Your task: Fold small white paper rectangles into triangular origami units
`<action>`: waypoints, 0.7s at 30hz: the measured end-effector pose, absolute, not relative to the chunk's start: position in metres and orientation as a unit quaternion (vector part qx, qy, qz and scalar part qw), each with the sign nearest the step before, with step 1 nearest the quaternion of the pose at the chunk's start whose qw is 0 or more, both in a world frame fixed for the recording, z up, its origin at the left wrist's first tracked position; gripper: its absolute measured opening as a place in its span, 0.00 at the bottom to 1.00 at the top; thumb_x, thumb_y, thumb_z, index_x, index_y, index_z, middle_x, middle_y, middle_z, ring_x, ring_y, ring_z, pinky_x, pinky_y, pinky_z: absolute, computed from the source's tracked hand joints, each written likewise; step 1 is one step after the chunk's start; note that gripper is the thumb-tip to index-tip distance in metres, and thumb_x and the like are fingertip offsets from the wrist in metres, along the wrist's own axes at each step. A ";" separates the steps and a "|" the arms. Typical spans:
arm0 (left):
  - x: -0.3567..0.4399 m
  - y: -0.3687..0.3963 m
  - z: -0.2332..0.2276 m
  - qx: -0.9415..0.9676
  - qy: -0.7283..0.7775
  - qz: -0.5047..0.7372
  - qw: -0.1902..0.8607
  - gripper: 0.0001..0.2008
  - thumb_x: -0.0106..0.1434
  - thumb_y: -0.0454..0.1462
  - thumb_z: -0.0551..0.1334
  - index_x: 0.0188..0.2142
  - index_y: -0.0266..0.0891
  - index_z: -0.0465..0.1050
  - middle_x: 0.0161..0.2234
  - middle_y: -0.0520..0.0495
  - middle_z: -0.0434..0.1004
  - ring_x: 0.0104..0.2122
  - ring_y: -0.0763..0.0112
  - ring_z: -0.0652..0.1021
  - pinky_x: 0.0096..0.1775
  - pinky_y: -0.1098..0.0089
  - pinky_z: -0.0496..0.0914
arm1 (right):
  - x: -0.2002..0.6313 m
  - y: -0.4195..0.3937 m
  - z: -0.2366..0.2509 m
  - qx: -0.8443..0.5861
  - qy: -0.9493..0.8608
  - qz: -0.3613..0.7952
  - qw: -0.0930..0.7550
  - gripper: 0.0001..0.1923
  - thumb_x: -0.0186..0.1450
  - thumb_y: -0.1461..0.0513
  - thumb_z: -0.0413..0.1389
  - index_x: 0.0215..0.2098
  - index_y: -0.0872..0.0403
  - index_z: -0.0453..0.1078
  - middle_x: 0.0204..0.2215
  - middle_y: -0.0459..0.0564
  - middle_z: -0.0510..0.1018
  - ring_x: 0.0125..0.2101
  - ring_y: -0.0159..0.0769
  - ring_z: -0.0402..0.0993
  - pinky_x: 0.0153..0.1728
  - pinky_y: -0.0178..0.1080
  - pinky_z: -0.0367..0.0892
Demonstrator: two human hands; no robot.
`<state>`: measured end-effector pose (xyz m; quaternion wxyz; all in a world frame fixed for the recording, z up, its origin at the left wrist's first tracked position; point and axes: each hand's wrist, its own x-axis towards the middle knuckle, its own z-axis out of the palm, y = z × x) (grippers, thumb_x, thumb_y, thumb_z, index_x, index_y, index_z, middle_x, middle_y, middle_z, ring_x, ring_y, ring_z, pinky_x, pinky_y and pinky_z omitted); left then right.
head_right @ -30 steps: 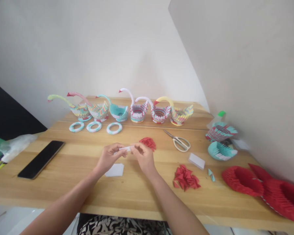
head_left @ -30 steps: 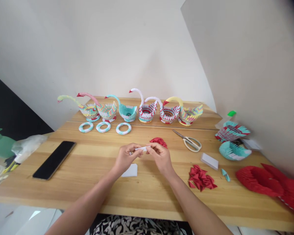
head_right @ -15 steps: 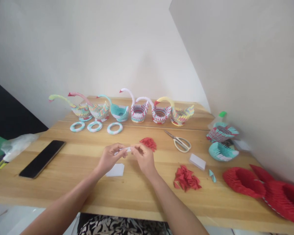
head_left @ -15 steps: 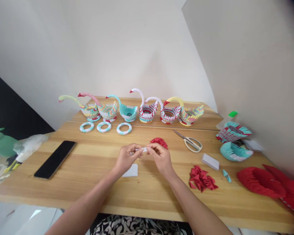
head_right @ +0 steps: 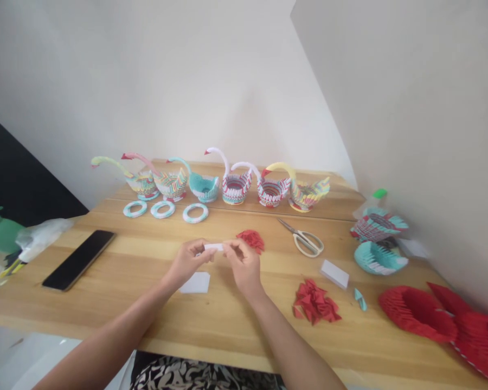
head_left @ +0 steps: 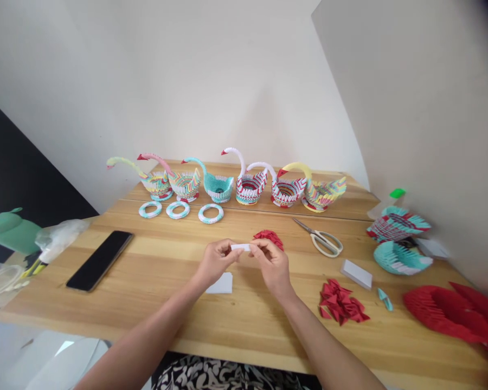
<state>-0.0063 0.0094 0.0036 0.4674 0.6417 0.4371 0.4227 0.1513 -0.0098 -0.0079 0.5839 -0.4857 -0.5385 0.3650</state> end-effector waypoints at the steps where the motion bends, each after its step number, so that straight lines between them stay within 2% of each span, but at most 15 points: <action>1: -0.006 0.010 0.003 0.636 0.434 0.426 0.475 0.14 0.58 0.43 0.61 0.22 0.35 0.69 0.20 0.51 0.68 0.22 0.76 0.66 0.26 0.75 0.60 | 0.151 -0.009 -0.008 -0.485 -0.536 0.366 0.586 0.07 0.60 0.57 0.57 0.31 0.53 0.71 0.24 0.46 0.75 0.26 0.33 0.72 0.31 0.35 0.67; 4: -0.007 0.012 0.001 0.621 0.431 0.431 0.493 0.14 0.58 0.43 0.61 0.22 0.35 0.68 0.20 0.51 0.69 0.22 0.75 0.67 0.27 0.74 0.61 | 0.151 -0.008 -0.007 -0.474 -0.526 0.386 0.592 0.08 0.60 0.57 0.57 0.32 0.53 0.71 0.24 0.45 0.73 0.26 0.32 0.71 0.31 0.35 0.67; 10: -0.006 0.010 0.004 0.624 0.416 0.433 0.500 0.13 0.58 0.42 0.60 0.22 0.35 0.67 0.21 0.52 0.69 0.23 0.76 0.67 0.27 0.74 0.60 | 0.150 -0.006 -0.013 -0.453 -0.536 0.455 0.548 0.15 0.58 0.57 0.59 0.42 0.53 0.69 0.29 0.46 0.76 0.30 0.34 0.73 0.34 0.36 0.68; 15: -0.005 0.008 0.008 0.635 0.414 0.423 0.496 0.14 0.57 0.43 0.60 0.22 0.35 0.67 0.21 0.52 0.70 0.24 0.75 0.68 0.28 0.74 0.61 | 0.151 -0.006 -0.014 -0.473 -0.545 0.432 0.541 0.14 0.59 0.56 0.58 0.40 0.54 0.70 0.29 0.47 0.76 0.29 0.34 0.73 0.33 0.36 0.67; 21: -0.009 0.012 0.008 0.606 0.417 0.438 0.516 0.14 0.58 0.44 0.60 0.24 0.36 0.67 0.22 0.52 0.70 0.24 0.75 0.68 0.29 0.74 0.62 | 0.157 -0.003 -0.011 -0.473 -0.548 0.392 0.568 0.12 0.60 0.57 0.57 0.41 0.53 0.70 0.26 0.44 0.70 0.28 0.32 0.70 0.32 0.35 0.66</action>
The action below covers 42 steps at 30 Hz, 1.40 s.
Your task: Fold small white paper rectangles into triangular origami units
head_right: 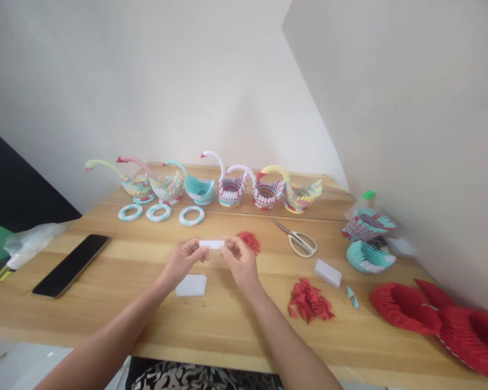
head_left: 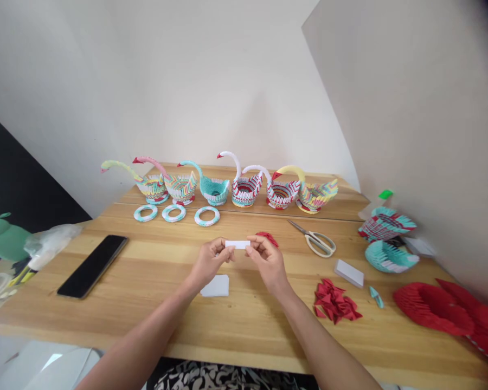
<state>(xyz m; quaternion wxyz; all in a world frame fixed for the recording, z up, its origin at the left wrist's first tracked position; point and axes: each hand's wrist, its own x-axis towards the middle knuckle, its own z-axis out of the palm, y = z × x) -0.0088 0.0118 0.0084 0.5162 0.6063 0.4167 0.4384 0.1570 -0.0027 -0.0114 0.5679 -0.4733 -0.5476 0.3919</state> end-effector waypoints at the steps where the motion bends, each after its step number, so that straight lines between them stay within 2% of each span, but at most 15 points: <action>1: -0.009 0.012 0.009 0.590 0.411 0.444 0.534 0.14 0.58 0.44 0.61 0.24 0.36 0.67 0.22 0.52 0.70 0.24 0.75 0.68 0.30 0.73 0.63 | 0.157 -0.003 -0.012 -0.471 -0.551 0.389 0.569 0.12 0.60 0.58 0.57 0.41 0.53 0.69 0.25 0.44 0.69 0.28 0.32 0.69 0.32 0.35 0.66; 5: -0.007 0.012 0.010 0.472 0.352 0.472 0.656 0.14 0.58 0.45 0.62 0.26 0.35 0.67 0.23 0.51 0.70 0.24 0.76 0.69 0.32 0.73 0.64 | 0.153 -0.006 -0.014 -0.474 -0.590 0.358 0.547 0.12 0.61 0.60 0.55 0.43 0.52 0.68 0.26 0.44 0.71 0.29 0.33 0.70 0.34 0.36 0.67; 8: -0.007 0.012 0.009 0.407 0.331 0.481 0.702 0.15 0.56 0.45 0.64 0.26 0.35 0.68 0.24 0.50 0.71 0.25 0.76 0.70 0.33 0.72 0.65 | 0.149 -0.010 -0.015 -0.477 -0.620 0.323 0.533 0.11 0.61 0.61 0.54 0.44 0.52 0.68 0.28 0.46 0.74 0.30 0.34 0.71 0.35 0.36 0.68; 13: -0.010 0.014 0.009 0.447 0.369 0.458 0.674 0.16 0.54 0.45 0.66 0.23 0.34 0.68 0.23 0.50 0.71 0.22 0.78 0.68 0.29 0.73 0.63 | 0.155 -0.012 -0.011 -0.467 -0.664 0.301 0.501 0.11 0.64 0.61 0.52 0.45 0.51 0.69 0.29 0.47 0.76 0.31 0.35 0.74 0.36 0.37 0.69; 17: -0.014 0.016 0.009 0.464 0.371 0.438 0.675 0.16 0.54 0.45 0.66 0.22 0.34 0.66 0.20 0.52 0.69 0.20 0.79 0.66 0.26 0.74 0.61 | 0.167 -0.007 -0.005 -0.446 -0.718 0.219 0.488 0.14 0.68 0.62 0.48 0.50 0.49 0.67 0.37 0.50 0.79 0.39 0.38 0.74 0.43 0.42 0.68; 20: -0.015 0.017 0.009 0.472 0.372 0.419 0.681 0.17 0.52 0.45 0.66 0.21 0.35 0.64 0.19 0.53 0.67 0.19 0.79 0.66 0.26 0.74 0.61 | 0.171 -0.002 -0.002 -0.388 -0.783 0.119 0.471 0.14 0.66 0.64 0.50 0.48 0.47 0.70 0.44 0.52 0.77 0.46 0.41 0.71 0.48 0.48 0.64; 22: -0.014 0.017 0.009 0.486 0.377 0.404 0.677 0.17 0.52 0.46 0.66 0.21 0.35 0.64 0.19 0.53 0.67 0.19 0.79 0.65 0.26 0.74 0.61 | 0.170 0.000 -0.002 -0.356 -0.810 0.092 0.457 0.12 0.65 0.64 0.51 0.43 0.47 0.73 0.45 0.51 0.77 0.47 0.41 0.69 0.50 0.50 0.63; 25: -0.012 0.014 0.008 0.549 0.405 0.396 0.615 0.15 0.54 0.45 0.64 0.22 0.36 0.65 0.19 0.52 0.68 0.20 0.77 0.66 0.27 0.74 0.61 | 0.169 0.001 -0.001 -0.351 -0.818 0.084 0.448 0.08 0.64 0.64 0.53 0.36 0.47 0.75 0.42 0.50 0.77 0.45 0.42 0.69 0.49 0.51 0.64; 29: -0.010 0.009 0.006 0.705 0.438 0.406 0.382 0.12 0.60 0.41 0.59 0.24 0.37 0.71 0.23 0.50 0.72 0.24 0.73 0.70 0.29 0.73 0.60 | 0.169 0.000 -0.001 -0.376 -0.799 0.094 0.460 0.06 0.63 0.63 0.55 0.33 0.48 0.75 0.42 0.51 0.76 0.45 0.42 0.69 0.49 0.51 0.63; 31: -0.009 0.007 0.004 0.760 0.423 0.392 0.300 0.12 0.63 0.39 0.56 0.27 0.39 0.74 0.25 0.49 0.75 0.26 0.71 0.72 0.30 0.73 0.60 | 0.168 -0.002 0.000 -0.391 -0.779 0.118 0.475 0.06 0.64 0.63 0.55 0.33 0.49 0.74 0.41 0.52 0.76 0.44 0.42 0.69 0.48 0.49 0.64; 36: -0.010 0.006 0.002 0.787 0.396 0.370 0.296 0.11 0.64 0.37 0.55 0.32 0.41 0.76 0.31 0.49 0.80 0.30 0.68 0.77 0.33 0.74 0.63 | 0.165 -0.007 0.003 -0.410 -0.751 0.190 0.481 0.06 0.64 0.62 0.54 0.32 0.50 0.73 0.32 0.49 0.77 0.35 0.38 0.73 0.38 0.42 0.67; 42: -0.011 0.005 0.003 0.780 0.407 0.347 0.325 0.11 0.63 0.36 0.55 0.32 0.41 0.76 0.29 0.51 0.80 0.29 0.70 0.77 0.32 0.74 0.63 | 0.163 -0.009 0.004 -0.437 -0.725 0.217 0.486 0.06 0.64 0.61 0.55 0.29 0.51 0.72 0.28 0.47 0.77 0.30 0.36 0.73 0.34 0.38 0.66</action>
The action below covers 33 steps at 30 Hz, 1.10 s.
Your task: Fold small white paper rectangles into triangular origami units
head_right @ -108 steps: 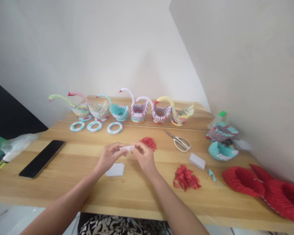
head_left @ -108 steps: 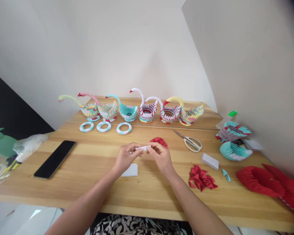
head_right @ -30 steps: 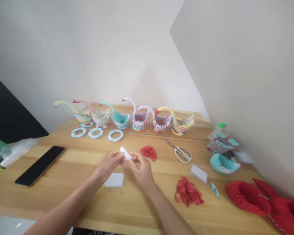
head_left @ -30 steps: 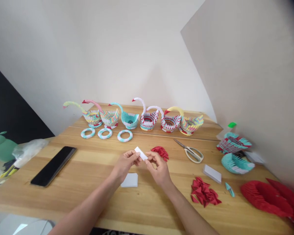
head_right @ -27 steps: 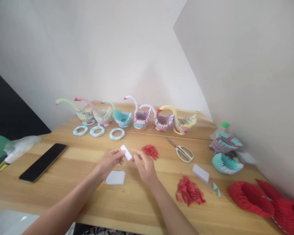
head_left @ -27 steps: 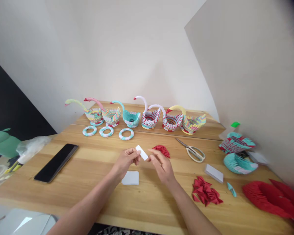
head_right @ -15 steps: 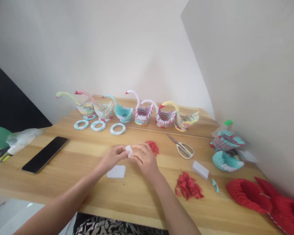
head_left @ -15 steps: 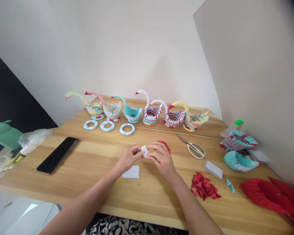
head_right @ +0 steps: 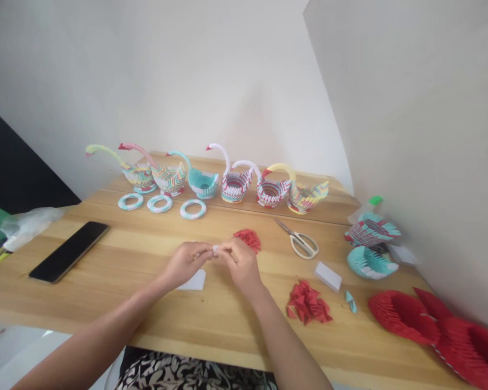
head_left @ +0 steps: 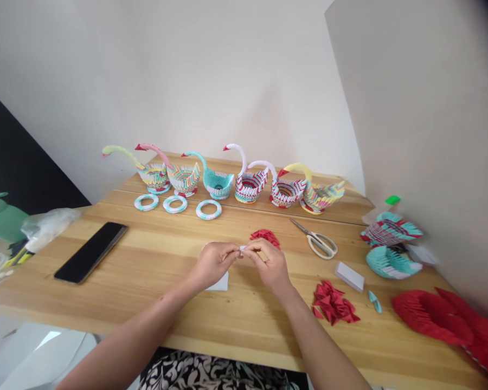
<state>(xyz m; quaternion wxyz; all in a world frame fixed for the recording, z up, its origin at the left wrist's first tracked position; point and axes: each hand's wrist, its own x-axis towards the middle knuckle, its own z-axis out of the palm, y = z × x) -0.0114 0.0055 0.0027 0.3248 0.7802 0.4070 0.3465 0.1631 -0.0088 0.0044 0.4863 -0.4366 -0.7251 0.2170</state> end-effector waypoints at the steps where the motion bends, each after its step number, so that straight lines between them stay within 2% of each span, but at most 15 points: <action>1: -0.011 0.005 0.003 0.781 0.408 0.344 0.323 0.11 0.63 0.36 0.55 0.32 0.41 0.76 0.29 0.51 0.80 0.29 0.70 0.77 0.32 0.74 0.63 | 0.163 -0.009 0.004 -0.440 -0.722 0.220 0.486 0.06 0.64 0.60 0.55 0.29 0.51 0.72 0.27 0.47 0.77 0.30 0.35 0.73 0.34 0.38 0.66; 6: -0.010 0.002 0.007 0.775 0.409 0.344 0.337 0.11 0.63 0.36 0.55 0.32 0.40 0.76 0.31 0.50 0.80 0.31 0.71 0.77 0.33 0.75 0.64 | 0.164 -0.008 0.001 -0.457 -0.709 0.223 0.490 0.05 0.63 0.60 0.57 0.30 0.52 0.72 0.27 0.46 0.76 0.29 0.34 0.72 0.33 0.36 0.66; 10: -0.009 0.001 0.011 0.739 0.388 0.363 0.414 0.11 0.63 0.38 0.55 0.33 0.38 0.76 0.32 0.49 0.80 0.33 0.70 0.78 0.36 0.75 0.67 | 0.166 -0.007 -0.001 -0.455 -0.700 0.222 0.503 0.05 0.62 0.61 0.57 0.36 0.51 0.73 0.30 0.47 0.78 0.31 0.35 0.74 0.34 0.36 0.67; 12: -0.008 0.000 0.012 0.726 0.380 0.373 0.435 0.11 0.63 0.39 0.57 0.34 0.37 0.76 0.33 0.49 0.80 0.34 0.70 0.78 0.37 0.75 0.68 | 0.166 -0.007 0.000 -0.442 -0.701 0.223 0.513 0.04 0.62 0.62 0.57 0.35 0.50 0.74 0.30 0.47 0.78 0.31 0.34 0.74 0.34 0.36 0.67; 16: -0.004 0.000 0.008 0.727 0.399 0.383 0.408 0.07 0.59 0.38 0.61 0.32 0.37 0.77 0.31 0.50 0.80 0.32 0.70 0.78 0.36 0.75 0.67 | 0.164 -0.007 0.000 -0.429 -0.688 0.248 0.531 0.03 0.62 0.63 0.57 0.32 0.51 0.73 0.28 0.46 0.77 0.30 0.33 0.73 0.34 0.35 0.67; 28: -0.004 -0.001 0.006 0.759 0.421 0.395 0.302 0.09 0.60 0.36 0.59 0.25 0.36 0.73 0.23 0.50 0.76 0.25 0.74 0.73 0.30 0.76 0.63 | 0.162 -0.009 0.001 -0.422 -0.681 0.269 0.535 0.03 0.62 0.64 0.58 0.31 0.51 0.73 0.27 0.44 0.76 0.29 0.31 0.72 0.33 0.33 0.65; 33: -0.004 -0.001 0.007 0.749 0.410 0.398 0.335 0.09 0.60 0.37 0.58 0.26 0.35 0.73 0.24 0.50 0.75 0.25 0.74 0.73 0.30 0.77 0.64 | 0.161 -0.010 0.000 -0.424 -0.670 0.285 0.540 0.02 0.61 0.64 0.58 0.31 0.51 0.72 0.27 0.44 0.77 0.29 0.32 0.72 0.33 0.33 0.66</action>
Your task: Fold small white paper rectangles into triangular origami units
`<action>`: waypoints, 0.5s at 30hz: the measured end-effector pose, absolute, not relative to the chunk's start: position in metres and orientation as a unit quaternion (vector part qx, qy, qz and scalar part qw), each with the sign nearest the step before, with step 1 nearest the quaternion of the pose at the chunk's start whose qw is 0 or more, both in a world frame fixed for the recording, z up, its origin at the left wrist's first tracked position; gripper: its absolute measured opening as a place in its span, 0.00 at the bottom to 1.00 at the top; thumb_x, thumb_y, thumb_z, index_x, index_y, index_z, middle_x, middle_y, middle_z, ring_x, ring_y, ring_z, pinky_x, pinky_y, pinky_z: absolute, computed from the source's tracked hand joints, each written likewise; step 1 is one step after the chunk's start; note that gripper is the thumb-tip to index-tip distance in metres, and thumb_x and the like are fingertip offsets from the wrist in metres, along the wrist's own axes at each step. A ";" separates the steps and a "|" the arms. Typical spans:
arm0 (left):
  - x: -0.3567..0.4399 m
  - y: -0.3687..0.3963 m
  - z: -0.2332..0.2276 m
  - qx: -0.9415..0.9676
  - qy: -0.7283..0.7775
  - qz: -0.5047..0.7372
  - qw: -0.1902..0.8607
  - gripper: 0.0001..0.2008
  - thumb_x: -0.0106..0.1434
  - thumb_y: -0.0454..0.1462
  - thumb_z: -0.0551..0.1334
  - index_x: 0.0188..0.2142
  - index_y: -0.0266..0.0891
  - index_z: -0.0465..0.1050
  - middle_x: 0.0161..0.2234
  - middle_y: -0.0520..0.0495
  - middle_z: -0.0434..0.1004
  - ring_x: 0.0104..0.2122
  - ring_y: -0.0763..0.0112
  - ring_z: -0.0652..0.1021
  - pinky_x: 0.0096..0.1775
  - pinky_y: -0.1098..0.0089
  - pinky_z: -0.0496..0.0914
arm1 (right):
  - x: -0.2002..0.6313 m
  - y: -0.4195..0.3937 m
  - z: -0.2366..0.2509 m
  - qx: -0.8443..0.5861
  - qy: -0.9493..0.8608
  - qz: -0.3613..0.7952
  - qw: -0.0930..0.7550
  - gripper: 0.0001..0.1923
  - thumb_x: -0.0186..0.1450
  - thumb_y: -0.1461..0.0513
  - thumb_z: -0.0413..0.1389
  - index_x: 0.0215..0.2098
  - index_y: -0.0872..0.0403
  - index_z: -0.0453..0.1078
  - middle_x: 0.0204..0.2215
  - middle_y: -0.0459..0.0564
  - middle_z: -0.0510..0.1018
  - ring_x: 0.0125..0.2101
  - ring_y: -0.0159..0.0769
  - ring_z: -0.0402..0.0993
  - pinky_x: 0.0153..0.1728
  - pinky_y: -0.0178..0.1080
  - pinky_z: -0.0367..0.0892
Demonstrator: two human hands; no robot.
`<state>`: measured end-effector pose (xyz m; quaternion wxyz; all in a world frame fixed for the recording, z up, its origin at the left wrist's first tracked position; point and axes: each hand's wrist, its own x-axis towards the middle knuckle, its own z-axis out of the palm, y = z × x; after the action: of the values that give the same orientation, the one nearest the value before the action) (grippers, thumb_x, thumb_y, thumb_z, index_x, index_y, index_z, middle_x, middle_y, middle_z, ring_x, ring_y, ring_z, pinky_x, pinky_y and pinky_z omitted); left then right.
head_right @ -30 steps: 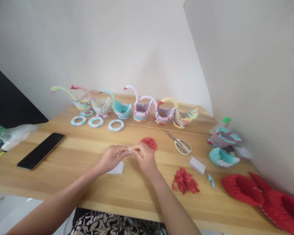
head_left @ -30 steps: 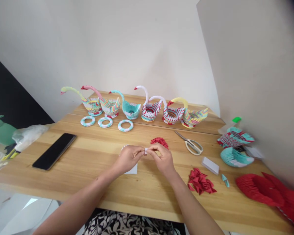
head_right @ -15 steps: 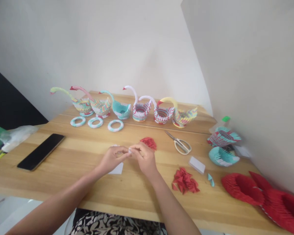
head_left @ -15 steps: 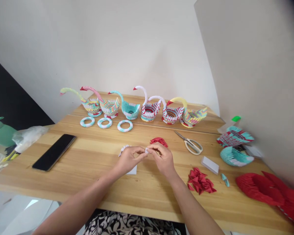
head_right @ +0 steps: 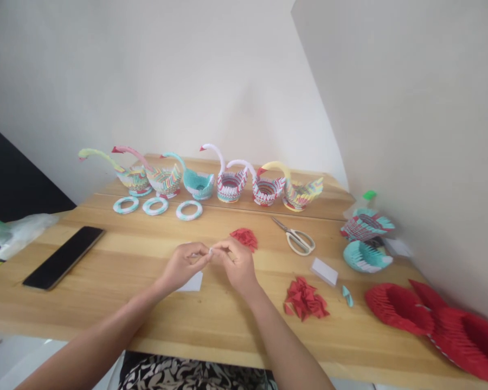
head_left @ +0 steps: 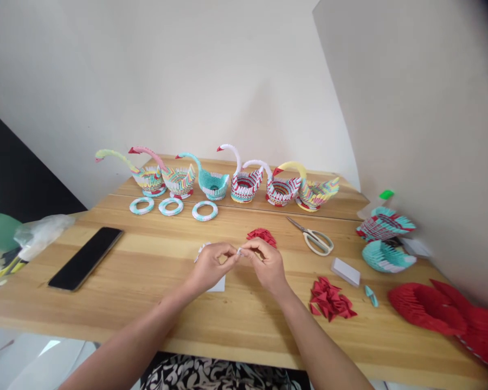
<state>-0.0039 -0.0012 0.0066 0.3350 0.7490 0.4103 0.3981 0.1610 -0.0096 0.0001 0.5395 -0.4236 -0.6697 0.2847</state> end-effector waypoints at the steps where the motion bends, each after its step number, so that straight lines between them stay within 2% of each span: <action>1: -0.003 -0.001 0.006 0.745 0.408 0.395 0.350 0.09 0.60 0.37 0.59 0.27 0.35 0.73 0.25 0.50 0.76 0.26 0.74 0.74 0.30 0.77 0.64 | 0.161 -0.010 0.000 -0.425 -0.664 0.292 0.541 0.02 0.61 0.64 0.58 0.31 0.51 0.72 0.27 0.44 0.77 0.29 0.32 0.72 0.32 0.33 0.66; 4: -0.002 0.001 0.004 0.736 0.414 0.383 0.374 0.08 0.59 0.39 0.60 0.30 0.36 0.75 0.26 0.50 0.77 0.28 0.73 0.74 0.32 0.77 0.65 | 0.159 -0.011 -0.001 -0.424 -0.657 0.312 0.540 0.02 0.62 0.64 0.57 0.31 0.51 0.72 0.27 0.44 0.77 0.28 0.32 0.72 0.31 0.33 0.66; 7: -0.002 0.002 0.003 0.730 0.431 0.382 0.369 0.09 0.60 0.38 0.59 0.26 0.36 0.74 0.24 0.51 0.76 0.26 0.74 0.74 0.30 0.77 0.64 | 0.158 -0.011 -0.001 -0.424 -0.663 0.314 0.531 0.03 0.62 0.63 0.57 0.30 0.52 0.72 0.26 0.44 0.76 0.28 0.32 0.72 0.32 0.34 0.66; 11: -0.002 0.001 0.003 0.759 0.441 0.363 0.313 0.10 0.59 0.36 0.58 0.22 0.36 0.70 0.21 0.52 0.73 0.24 0.75 0.72 0.28 0.76 0.62 | 0.159 -0.010 -0.002 -0.434 -0.686 0.284 0.511 0.01 0.62 0.63 0.57 0.32 0.52 0.72 0.27 0.45 0.76 0.29 0.33 0.71 0.33 0.35 0.65; 15: -0.002 0.000 0.004 0.790 0.439 0.352 0.246 0.11 0.58 0.35 0.58 0.20 0.36 0.68 0.20 0.52 0.72 0.23 0.75 0.70 0.28 0.75 0.60 | 0.161 -0.010 0.000 -0.422 -0.730 0.229 0.487 0.05 0.63 0.63 0.56 0.29 0.52 0.70 0.26 0.45 0.74 0.29 0.33 0.69 0.33 0.36 0.63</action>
<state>-0.0017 -0.0003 0.0039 0.2458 0.7896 0.4386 0.3518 0.1612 -0.0098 0.0000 0.4870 -0.4221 -0.7295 0.2289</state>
